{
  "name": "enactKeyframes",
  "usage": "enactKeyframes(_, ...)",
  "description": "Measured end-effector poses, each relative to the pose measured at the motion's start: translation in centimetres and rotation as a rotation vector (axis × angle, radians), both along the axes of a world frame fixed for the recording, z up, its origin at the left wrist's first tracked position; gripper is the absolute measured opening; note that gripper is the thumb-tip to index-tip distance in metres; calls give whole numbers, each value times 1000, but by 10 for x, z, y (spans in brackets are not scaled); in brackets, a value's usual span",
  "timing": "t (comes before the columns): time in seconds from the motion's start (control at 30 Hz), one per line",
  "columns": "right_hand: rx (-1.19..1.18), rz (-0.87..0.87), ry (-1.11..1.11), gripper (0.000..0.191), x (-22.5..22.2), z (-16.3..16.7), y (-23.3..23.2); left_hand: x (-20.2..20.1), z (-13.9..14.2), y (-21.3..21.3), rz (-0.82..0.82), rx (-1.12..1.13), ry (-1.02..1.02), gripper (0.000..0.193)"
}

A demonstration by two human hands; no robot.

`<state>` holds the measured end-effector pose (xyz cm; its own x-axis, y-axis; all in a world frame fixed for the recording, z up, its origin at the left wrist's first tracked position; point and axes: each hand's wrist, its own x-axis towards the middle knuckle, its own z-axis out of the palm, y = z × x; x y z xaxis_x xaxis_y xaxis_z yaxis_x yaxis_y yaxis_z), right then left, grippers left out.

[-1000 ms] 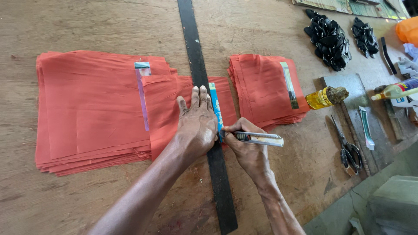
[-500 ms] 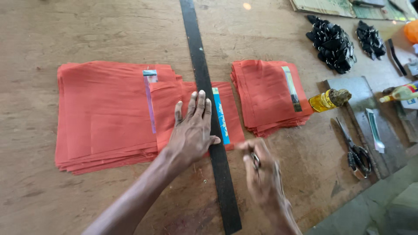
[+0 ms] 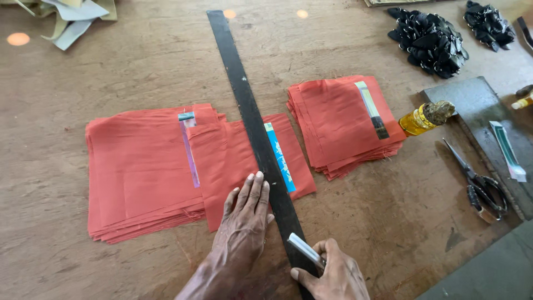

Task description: The person picks up red fabric squares with printed labels attached, holds each one, and uses a utility knife to cut the label strips off the fabric. The trimmed fabric pieces are placed onto a growing stack on the workbench, and the person repeats this for piece after piece.

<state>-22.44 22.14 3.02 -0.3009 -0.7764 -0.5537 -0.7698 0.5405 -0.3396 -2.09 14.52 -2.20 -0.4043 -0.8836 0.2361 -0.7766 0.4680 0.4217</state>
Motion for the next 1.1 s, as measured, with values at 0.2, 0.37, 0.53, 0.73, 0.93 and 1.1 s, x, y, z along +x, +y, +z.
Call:
enactKeyframes(0.2, 55, 120, -247, 35, -22, -10, 1, 1, 0, 3, -1, -1, 13, 64)
enactKeyframes(0.37, 18, -523, -1436, 25, -80, -12, -3, 2, 20, 3, -2, 29, 49, 68)
enactKeyframes(0.53, -147, -563, -1516, 34, -109, -12, -1, 2, 44, 2, 41, 100, 96, 58)
enactKeyframes(0.73, -413, -252, -805, 34, -108, -29, -4, -4, 47, -74, 174, -157, 160, 50)
enactKeyframes(0.93, -285, -173, -339, 30, -99, -17, -9, -13, 46, -137, 245, 37, 91, 35)
enactKeyframes(1.1, -170, -24, -32, 37, -98, -15, -10, 0, 58, -129, 109, 190, 243, 26)
